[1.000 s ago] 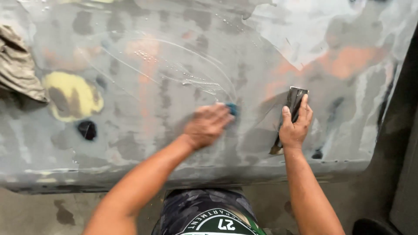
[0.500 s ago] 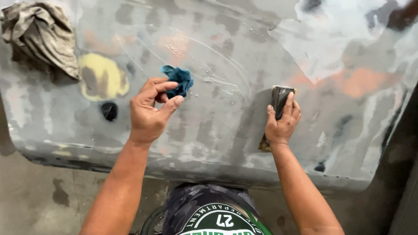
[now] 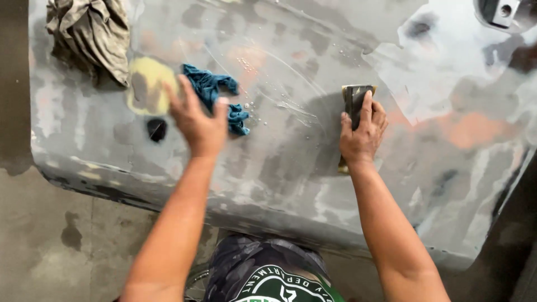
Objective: The person scrubs a large, flat, gray surface using a sanding block in one hand and a blue cloth in the other. They repeatedly wipe the surface to remove residue and occasionally dip the cloth into a green bucket of water to rinse it before continuing the scrubbing process.
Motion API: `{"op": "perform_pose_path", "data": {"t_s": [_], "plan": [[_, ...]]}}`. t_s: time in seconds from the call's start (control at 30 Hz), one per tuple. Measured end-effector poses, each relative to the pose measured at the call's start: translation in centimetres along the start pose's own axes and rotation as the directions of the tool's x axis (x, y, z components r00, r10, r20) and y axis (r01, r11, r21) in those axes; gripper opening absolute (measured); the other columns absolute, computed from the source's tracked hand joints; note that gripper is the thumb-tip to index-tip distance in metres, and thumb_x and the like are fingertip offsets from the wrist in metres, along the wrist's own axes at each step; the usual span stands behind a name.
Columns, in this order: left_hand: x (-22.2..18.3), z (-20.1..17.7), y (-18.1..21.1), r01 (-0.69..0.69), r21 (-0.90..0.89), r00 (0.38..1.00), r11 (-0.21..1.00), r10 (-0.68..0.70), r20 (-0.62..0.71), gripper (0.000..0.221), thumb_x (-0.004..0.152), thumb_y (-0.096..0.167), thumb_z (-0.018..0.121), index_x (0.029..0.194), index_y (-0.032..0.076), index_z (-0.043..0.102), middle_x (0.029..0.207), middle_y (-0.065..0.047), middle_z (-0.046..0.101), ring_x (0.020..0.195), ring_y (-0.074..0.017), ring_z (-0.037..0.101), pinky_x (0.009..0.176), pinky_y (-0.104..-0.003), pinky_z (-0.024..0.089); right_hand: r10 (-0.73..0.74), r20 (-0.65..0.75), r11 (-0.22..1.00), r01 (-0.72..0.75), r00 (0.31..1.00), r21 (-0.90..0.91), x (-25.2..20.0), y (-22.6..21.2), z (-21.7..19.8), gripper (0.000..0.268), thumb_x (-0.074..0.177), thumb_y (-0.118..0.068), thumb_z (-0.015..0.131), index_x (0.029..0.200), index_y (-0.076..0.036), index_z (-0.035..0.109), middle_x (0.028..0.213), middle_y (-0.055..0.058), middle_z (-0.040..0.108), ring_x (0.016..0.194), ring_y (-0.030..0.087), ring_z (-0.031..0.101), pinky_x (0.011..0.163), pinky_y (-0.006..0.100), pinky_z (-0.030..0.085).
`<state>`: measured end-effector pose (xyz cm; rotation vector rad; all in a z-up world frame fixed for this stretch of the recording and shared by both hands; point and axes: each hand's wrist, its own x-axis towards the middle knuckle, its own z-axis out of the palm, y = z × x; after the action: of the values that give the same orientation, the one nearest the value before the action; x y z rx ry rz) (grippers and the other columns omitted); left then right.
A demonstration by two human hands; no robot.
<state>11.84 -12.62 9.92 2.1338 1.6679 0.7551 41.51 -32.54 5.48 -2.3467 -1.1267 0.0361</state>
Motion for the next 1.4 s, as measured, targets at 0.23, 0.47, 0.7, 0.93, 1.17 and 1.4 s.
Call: {"op": "perform_pose_path", "data": {"t_s": [0.23,0.47,0.7,0.93,1.17,1.4], "plan": [[-1.6,8.5,-2.1,0.125,0.133,0.981,0.983,-0.143,0.130,0.092,0.095,0.050,0.066,0.161,0.000,0.025,0.169,-0.025,0.012,0.155,-0.0476,0.020,0.122,-0.060,0.020,0.040,0.026,0.983,-0.035,0.999,-0.181,0.3,0.0,1.7,0.076,0.097,-0.030,0.076,0.162,-0.013,0.041,0.149,0.019,0.048,0.131,0.043,0.045,0.110,0.054,0.036],[15.2,8.6,-13.8,-0.190,0.268,0.977,0.945,0.154,0.148,0.077,0.113,0.046,0.058,0.167,0.001,0.026,0.172,-0.023,0.013,0.158,-0.0450,0.021,0.127,-0.062,0.018,0.018,0.036,0.971,-0.009,0.999,-0.239,0.5,-0.4,2.3,0.075,0.101,-0.026,0.072,0.166,-0.010,0.038,0.151,0.020,0.047,0.134,0.042,0.045,0.116,0.053,0.036],[23.3,14.7,-6.8,-0.419,-0.139,0.849,0.897,0.442,0.291,0.070,0.099,0.034,0.060,0.158,0.000,0.041,0.165,-0.022,0.034,0.157,-0.0429,0.030,0.136,-0.057,0.025,0.044,0.029,0.963,-0.034,0.999,-0.268,0.6,-1.0,2.4,0.074,0.101,-0.026,0.072,0.165,-0.009,0.039,0.149,0.021,0.048,0.131,0.042,0.047,0.114,0.054,0.037],[-1.1,10.1,3.5,-0.688,-0.316,0.421,0.653,0.714,0.560,0.085,0.095,0.062,0.051,0.161,0.010,0.033,0.171,-0.017,0.017,0.158,-0.0399,0.016,0.126,-0.056,0.014,0.025,0.010,0.965,-0.021,1.000,-0.261,1.0,-1.4,2.1,0.072,0.100,-0.026,0.072,0.163,-0.008,0.042,0.148,0.021,0.050,0.131,0.043,0.048,0.115,0.053,0.038],[7.0,4.9,-7.1,-0.709,-0.159,0.519,0.687,0.661,0.542,0.080,0.100,0.058,0.050,0.162,0.009,0.040,0.170,-0.013,0.028,0.158,-0.0340,0.023,0.125,-0.056,0.009,0.001,0.027,0.957,0.006,1.000,-0.288,0.6,-0.6,2.3,0.073,0.101,-0.026,0.073,0.163,-0.006,0.039,0.147,0.022,0.050,0.135,0.042,0.047,0.115,0.054,0.037],[14.1,9.9,-5.7,-0.496,0.149,0.838,0.856,0.426,0.341,0.103,0.100,0.078,0.047,0.166,0.000,0.034,0.170,-0.022,0.022,0.157,-0.0421,0.017,0.127,-0.060,0.010,0.029,0.035,0.961,-0.018,0.999,-0.276,0.4,-0.8,2.1,0.073,0.103,-0.026,0.072,0.164,-0.010,0.037,0.149,0.021,0.048,0.132,0.041,0.046,0.115,0.052,0.037]]}}
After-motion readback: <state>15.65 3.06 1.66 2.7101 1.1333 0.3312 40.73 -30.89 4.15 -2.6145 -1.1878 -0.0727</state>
